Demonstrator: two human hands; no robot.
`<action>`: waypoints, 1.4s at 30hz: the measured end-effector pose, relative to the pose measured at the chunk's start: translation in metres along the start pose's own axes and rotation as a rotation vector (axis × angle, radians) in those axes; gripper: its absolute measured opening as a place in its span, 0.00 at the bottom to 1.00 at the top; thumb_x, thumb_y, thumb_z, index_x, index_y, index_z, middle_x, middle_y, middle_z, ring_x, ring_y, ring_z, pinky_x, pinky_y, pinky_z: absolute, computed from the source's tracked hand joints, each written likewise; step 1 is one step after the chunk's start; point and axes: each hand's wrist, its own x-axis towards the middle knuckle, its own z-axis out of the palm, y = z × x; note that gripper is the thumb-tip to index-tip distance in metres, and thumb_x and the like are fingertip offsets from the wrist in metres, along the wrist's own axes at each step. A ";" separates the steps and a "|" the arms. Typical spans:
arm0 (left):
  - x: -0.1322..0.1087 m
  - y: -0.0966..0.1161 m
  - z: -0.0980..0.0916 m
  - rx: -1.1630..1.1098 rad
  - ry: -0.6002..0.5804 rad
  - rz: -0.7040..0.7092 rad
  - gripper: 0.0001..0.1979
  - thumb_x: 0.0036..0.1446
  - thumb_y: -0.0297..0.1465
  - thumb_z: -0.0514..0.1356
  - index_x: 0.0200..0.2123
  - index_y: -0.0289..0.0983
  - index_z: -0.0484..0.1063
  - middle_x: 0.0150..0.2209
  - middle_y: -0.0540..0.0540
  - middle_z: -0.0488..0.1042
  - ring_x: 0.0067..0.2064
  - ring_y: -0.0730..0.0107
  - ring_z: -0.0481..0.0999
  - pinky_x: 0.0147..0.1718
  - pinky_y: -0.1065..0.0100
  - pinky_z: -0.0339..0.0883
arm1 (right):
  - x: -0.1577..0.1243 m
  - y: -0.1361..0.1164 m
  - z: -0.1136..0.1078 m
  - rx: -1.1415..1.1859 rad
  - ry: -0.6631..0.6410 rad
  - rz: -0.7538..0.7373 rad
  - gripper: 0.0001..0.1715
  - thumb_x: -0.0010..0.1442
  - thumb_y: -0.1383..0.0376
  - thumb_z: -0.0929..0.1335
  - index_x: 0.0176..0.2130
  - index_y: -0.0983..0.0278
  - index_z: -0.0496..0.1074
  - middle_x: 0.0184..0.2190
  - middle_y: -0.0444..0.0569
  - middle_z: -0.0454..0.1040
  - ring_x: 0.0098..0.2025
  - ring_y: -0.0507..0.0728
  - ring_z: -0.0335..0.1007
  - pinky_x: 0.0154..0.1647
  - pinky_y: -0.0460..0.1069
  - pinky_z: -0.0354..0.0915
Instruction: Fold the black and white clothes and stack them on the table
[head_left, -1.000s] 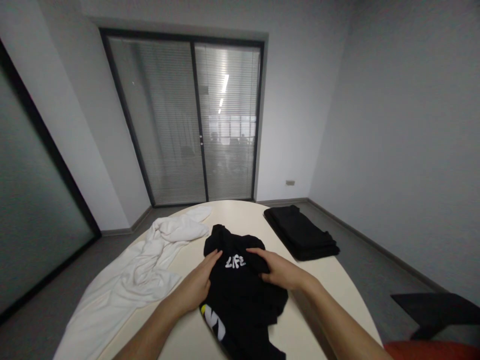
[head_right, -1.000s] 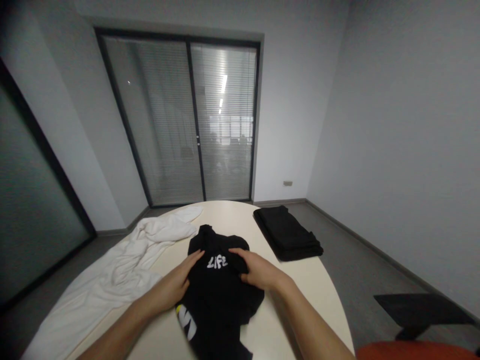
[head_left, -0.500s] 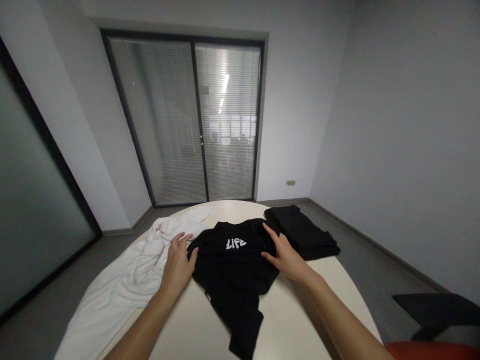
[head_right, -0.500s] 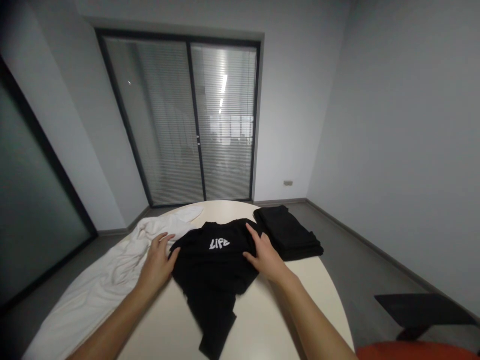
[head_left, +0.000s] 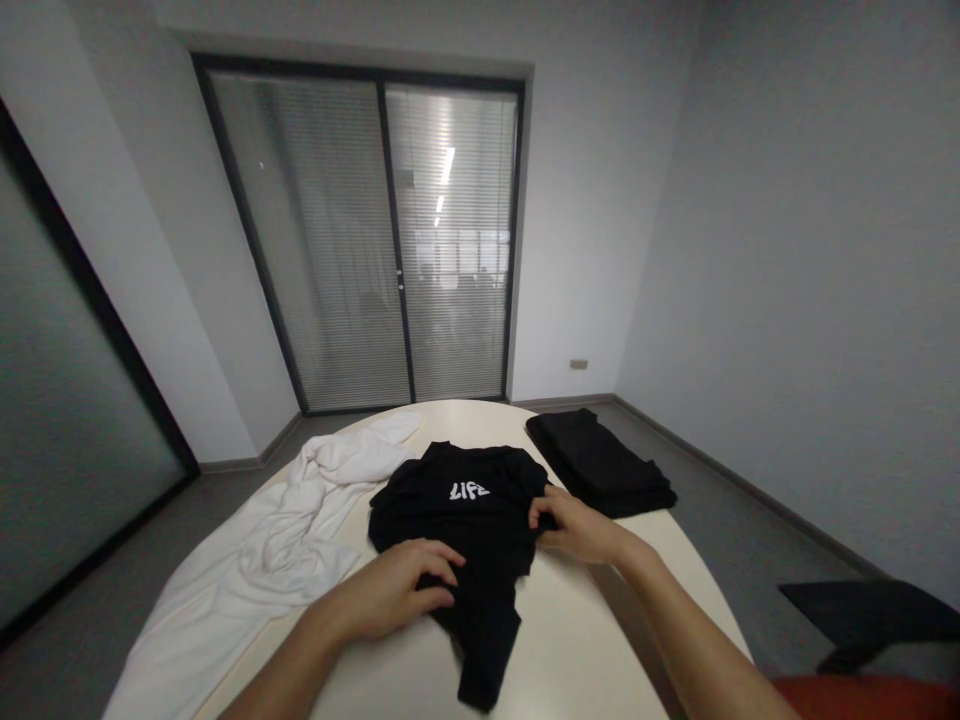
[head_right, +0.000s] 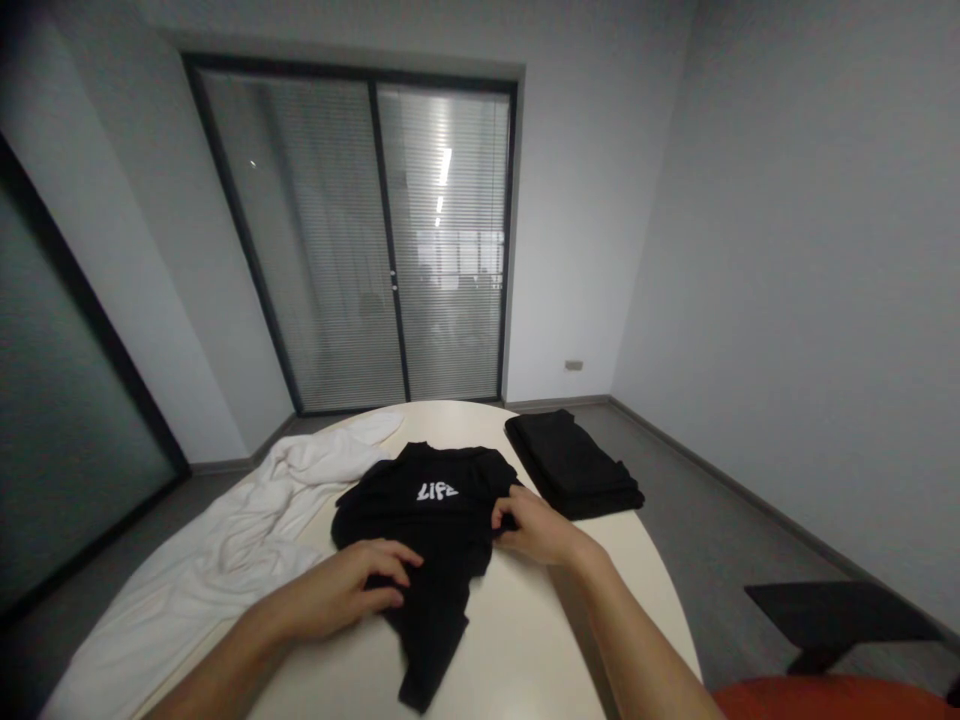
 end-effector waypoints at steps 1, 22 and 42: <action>0.001 -0.004 -0.003 -0.017 0.057 -0.006 0.10 0.60 0.34 0.60 0.42 0.45 0.80 0.50 0.47 0.78 0.52 0.61 0.76 0.55 0.61 0.65 | 0.002 0.000 0.000 0.017 0.065 -0.006 0.08 0.52 0.67 0.69 0.36 0.61 0.73 0.38 0.47 0.70 0.42 0.57 0.67 0.46 0.51 0.63; 0.007 -0.015 0.005 0.397 0.283 0.051 0.32 0.50 0.35 0.68 0.60 0.52 0.68 0.64 0.46 0.64 0.64 0.47 0.60 0.63 0.46 0.52 | 0.011 -0.014 0.018 -0.140 0.216 -0.032 0.34 0.53 0.54 0.73 0.58 0.55 0.68 0.59 0.52 0.69 0.68 0.69 0.49 0.67 0.72 0.30; 0.016 -0.036 0.001 0.168 0.515 -0.107 0.14 0.65 0.38 0.52 0.41 0.40 0.76 0.40 0.44 0.78 0.44 0.57 0.75 0.48 0.59 0.66 | 0.015 -0.014 0.001 0.053 0.600 -0.035 0.21 0.66 0.63 0.58 0.53 0.59 0.71 0.45 0.52 0.74 0.50 0.60 0.69 0.60 0.58 0.59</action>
